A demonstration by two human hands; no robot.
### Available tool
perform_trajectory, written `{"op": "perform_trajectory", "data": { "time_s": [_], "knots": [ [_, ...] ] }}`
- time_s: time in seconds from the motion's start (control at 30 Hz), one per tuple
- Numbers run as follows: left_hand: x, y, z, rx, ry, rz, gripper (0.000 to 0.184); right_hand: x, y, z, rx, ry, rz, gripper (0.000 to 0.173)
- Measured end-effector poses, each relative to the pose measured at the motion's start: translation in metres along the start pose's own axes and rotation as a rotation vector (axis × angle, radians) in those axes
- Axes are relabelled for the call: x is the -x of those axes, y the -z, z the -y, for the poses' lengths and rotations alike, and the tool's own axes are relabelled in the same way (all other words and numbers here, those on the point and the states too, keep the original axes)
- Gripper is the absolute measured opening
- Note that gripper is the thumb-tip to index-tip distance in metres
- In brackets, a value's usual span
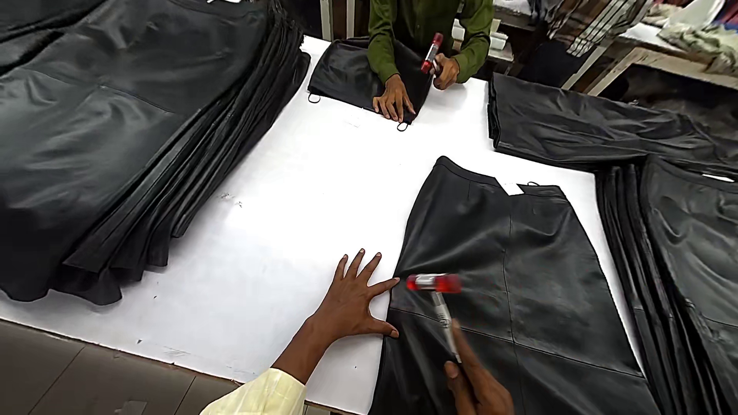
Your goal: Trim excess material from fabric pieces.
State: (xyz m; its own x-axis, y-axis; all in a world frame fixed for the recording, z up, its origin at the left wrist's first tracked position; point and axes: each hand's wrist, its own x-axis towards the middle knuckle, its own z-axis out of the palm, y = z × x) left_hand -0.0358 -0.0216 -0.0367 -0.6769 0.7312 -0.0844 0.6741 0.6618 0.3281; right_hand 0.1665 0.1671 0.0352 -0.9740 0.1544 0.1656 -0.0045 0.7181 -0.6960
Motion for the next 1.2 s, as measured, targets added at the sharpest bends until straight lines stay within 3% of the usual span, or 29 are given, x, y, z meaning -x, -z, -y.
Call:
{"op": "perform_trajectory", "data": {
  "time_s": [0.1, 0.2, 0.23, 0.4, 0.53, 0.67, 0.8, 0.93, 1.07, 1.2],
  "knots": [
    [0.0, -0.001, 0.0, 0.002, 0.002, 0.017, 0.099, 0.003, 0.002, 0.011, 0.054, 0.061, -0.088, 0.048],
    [-0.001, 0.001, 0.0, -0.001, 0.003, 0.051, 0.101, 0.009, -0.011, -0.004, 0.248, -0.067, 0.203, 0.049],
    [-0.001, 0.001, 0.0, 0.001, -0.002, 0.058, 0.101, 0.01, -0.012, -0.007, 0.234, -0.088, 0.227, 0.049],
    [-0.002, 0.005, 0.001, 0.012, 0.009, 0.123, 0.103, 0.014, -0.005, 0.008, 0.133, 0.043, -0.039, 0.047],
    [-0.004, 0.005, 0.002, 0.015, 0.004, 0.122, 0.103, 0.016, -0.019, -0.014, 0.188, -0.076, 0.15, 0.048],
    [-0.005, 0.009, 0.003, 0.029, 0.009, 0.149, 0.103, 0.015, -0.012, 0.001, 0.111, 0.012, -0.055, 0.048],
    [-0.005, 0.01, 0.003, 0.05, 0.005, 0.143, 0.103, 0.018, -0.024, -0.009, 0.245, -0.093, 0.192, 0.048],
    [-0.006, 0.012, 0.002, 0.033, 0.01, 0.17, 0.103, 0.019, -0.02, 0.002, 0.128, -0.018, -0.003, 0.045],
    [-0.005, 0.009, 0.002, 0.038, 0.008, 0.16, 0.105, 0.018, -0.025, -0.009, 0.216, -0.097, 0.17, 0.049],
    [-0.007, 0.009, 0.002, 0.034, 0.011, 0.17, 0.106, 0.008, -0.016, 0.004, 0.099, 0.005, -0.055, 0.047]
  ]
}}
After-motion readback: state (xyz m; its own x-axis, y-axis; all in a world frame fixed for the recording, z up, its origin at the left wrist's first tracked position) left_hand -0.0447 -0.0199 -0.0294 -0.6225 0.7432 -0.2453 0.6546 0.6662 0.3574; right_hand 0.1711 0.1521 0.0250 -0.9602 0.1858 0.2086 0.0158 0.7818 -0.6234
